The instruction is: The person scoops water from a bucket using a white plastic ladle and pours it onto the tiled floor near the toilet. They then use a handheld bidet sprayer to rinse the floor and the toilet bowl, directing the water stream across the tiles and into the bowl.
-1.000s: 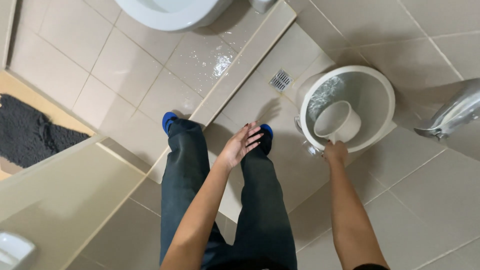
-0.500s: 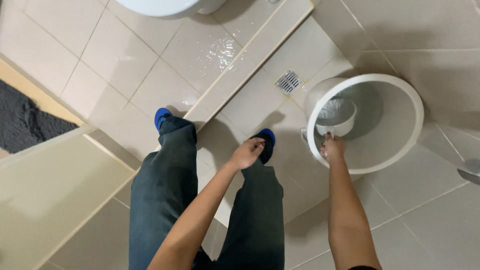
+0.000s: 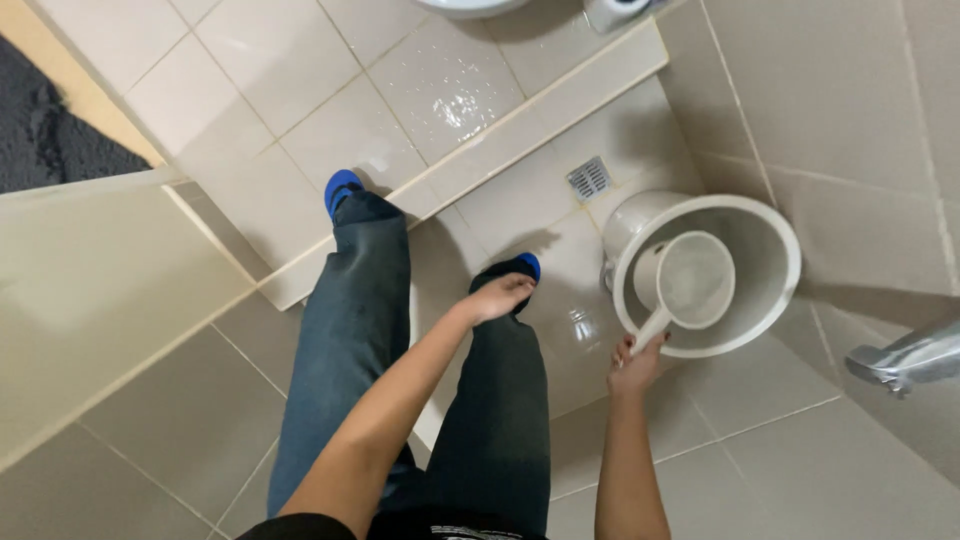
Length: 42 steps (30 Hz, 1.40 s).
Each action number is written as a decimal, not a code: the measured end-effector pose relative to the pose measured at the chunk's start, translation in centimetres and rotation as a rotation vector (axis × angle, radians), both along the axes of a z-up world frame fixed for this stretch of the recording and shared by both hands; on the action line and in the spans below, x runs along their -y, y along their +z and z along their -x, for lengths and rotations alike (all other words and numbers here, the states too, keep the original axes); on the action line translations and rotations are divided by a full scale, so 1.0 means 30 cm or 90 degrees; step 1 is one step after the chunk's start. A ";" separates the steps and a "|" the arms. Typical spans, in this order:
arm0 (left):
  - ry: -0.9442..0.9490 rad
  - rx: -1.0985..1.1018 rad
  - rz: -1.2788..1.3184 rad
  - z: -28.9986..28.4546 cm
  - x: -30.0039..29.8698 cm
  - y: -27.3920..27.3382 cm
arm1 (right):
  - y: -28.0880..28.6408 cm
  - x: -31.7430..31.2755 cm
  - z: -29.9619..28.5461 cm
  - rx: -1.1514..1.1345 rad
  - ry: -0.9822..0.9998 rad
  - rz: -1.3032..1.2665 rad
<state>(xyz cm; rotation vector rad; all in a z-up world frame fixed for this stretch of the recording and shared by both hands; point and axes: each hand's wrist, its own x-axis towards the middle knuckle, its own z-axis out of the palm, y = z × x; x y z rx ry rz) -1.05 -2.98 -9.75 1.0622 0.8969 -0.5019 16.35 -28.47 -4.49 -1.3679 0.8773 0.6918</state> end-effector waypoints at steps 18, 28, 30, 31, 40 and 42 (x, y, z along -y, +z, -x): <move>-0.003 0.118 0.171 0.044 -0.342 0.763 | 0.948 -0.849 0.397 0.072 0.377 0.003; 0.303 0.101 0.115 0.448 -0.880 0.993 | 1.017 -1.413 0.803 0.006 0.440 -0.158; 0.418 0.124 0.093 0.500 -0.925 0.908 | 1.064 -1.519 0.835 -0.019 0.511 -0.115; 0.418 0.124 0.090 0.519 -0.956 0.907 | 1.074 -1.569 0.836 -0.018 0.512 -0.117; 0.610 0.054 0.080 0.554 -1.172 0.965 | 1.070 -1.855 0.774 -0.069 0.722 -0.145; 0.741 0.093 0.098 0.537 -1.197 0.917 | 1.050 -1.917 0.749 -0.080 0.755 -0.142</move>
